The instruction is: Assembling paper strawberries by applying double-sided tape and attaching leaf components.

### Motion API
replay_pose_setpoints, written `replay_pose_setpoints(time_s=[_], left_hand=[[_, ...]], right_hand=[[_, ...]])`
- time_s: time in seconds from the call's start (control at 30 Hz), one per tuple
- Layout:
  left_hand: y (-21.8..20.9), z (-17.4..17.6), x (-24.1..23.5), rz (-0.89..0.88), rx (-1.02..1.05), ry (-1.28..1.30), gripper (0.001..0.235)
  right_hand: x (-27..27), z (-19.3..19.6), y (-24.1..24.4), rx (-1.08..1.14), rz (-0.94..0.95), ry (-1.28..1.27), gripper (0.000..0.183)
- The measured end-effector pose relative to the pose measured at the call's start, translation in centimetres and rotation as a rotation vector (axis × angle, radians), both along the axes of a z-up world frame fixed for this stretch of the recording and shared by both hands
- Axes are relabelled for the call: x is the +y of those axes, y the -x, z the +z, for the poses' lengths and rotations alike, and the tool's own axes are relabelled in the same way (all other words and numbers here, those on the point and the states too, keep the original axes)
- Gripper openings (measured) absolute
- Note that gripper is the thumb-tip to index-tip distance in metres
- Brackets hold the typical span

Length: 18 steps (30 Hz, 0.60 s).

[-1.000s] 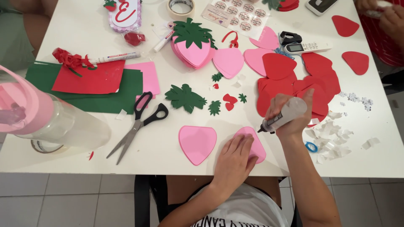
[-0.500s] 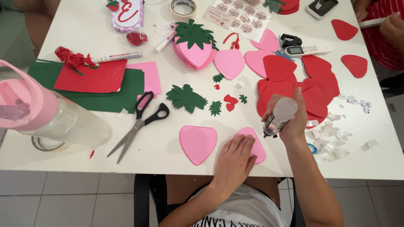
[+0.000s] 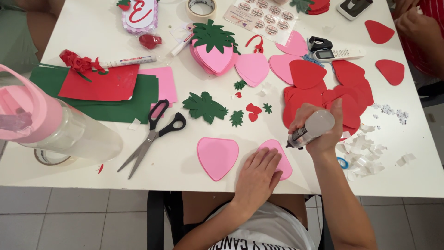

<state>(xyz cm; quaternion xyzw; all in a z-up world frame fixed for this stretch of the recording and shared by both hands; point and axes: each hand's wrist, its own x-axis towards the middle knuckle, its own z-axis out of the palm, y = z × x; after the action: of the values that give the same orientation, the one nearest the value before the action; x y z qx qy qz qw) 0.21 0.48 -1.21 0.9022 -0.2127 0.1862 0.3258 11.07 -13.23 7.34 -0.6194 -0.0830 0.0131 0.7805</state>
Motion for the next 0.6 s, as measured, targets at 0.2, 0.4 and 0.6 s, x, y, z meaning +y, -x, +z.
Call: replay_pose_setpoints(time_s=[0.2,0.4,0.6], left_hand=[[0.0,0.2,0.0,0.021,0.002,-0.008,0.032],[0.0,0.1,-0.1,0.033,0.002,0.006,0.03],[-0.1,-0.2,-0.2,0.034,0.0,0.006,0.032]], right_hand=[[0.2,-2.1,-1.0,-0.018,0.006,-0.181,0.08],[-0.3,-3.5,-1.7,-0.032,0.007,-0.246,0.081],[-0.1,-3.1,-1.6,-0.046,0.009,-0.277,0.08]])
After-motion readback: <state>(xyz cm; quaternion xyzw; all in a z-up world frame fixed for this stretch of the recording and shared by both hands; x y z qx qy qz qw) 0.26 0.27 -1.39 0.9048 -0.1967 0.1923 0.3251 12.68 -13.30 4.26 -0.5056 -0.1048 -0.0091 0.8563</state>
